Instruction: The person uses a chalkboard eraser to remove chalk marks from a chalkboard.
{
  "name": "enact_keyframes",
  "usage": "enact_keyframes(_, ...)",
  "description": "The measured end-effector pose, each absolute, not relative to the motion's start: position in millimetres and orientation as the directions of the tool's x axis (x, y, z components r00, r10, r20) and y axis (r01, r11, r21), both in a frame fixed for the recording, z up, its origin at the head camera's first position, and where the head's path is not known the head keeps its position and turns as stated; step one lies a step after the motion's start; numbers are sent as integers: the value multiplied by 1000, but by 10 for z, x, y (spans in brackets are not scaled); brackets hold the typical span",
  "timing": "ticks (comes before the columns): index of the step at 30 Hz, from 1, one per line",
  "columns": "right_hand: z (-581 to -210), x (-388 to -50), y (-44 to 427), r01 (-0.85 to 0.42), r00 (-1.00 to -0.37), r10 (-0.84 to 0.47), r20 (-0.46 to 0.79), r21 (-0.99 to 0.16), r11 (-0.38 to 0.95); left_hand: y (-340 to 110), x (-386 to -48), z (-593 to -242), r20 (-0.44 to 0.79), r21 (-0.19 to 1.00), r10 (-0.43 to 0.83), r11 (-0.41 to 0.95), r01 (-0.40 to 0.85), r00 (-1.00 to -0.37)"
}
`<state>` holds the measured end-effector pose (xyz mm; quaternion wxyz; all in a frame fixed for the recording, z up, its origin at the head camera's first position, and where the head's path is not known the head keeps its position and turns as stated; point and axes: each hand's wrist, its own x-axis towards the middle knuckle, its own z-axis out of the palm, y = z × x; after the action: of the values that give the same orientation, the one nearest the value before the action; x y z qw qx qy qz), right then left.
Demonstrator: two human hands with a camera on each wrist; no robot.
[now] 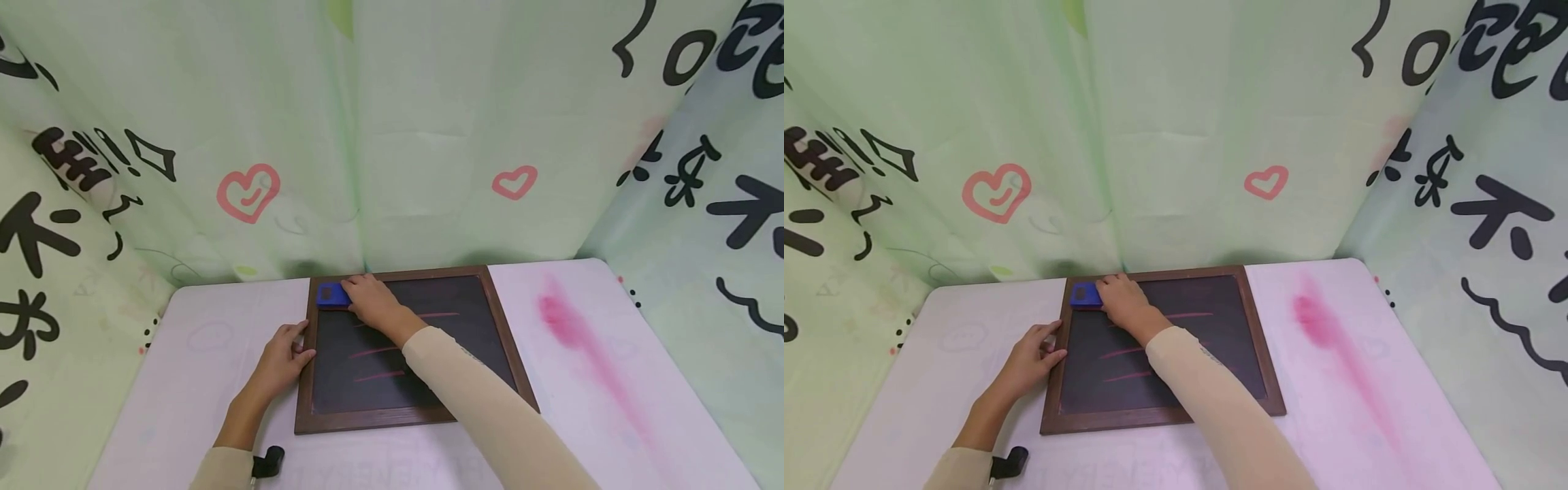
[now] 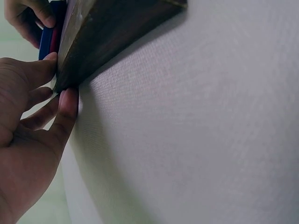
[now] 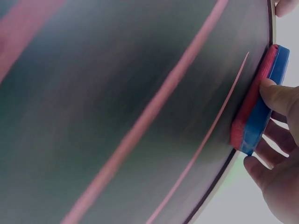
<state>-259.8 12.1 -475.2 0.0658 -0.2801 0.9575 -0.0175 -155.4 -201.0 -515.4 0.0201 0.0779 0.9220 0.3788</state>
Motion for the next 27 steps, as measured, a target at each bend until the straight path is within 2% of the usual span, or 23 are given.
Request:
enact_keyframes(6, -4748, -2620, 255, -529, -831, -538, -142, -96, 843, -2032, -1540, -5146, 27, 694, 148, 709, 125, -989)
enact_keyframes(16, -4716, -2674, 762, -454, -847, -499, -185, -237, 859, -2035, -1555, -5152, 35, 695, 149, 707, 131, -988)
enact_keyframes(27, -4736, -2625, 1494, -451, -869, -488, -81, -273, 850, -2006, -1558, -5164, 54, 684, 160, 714, 153, -986)
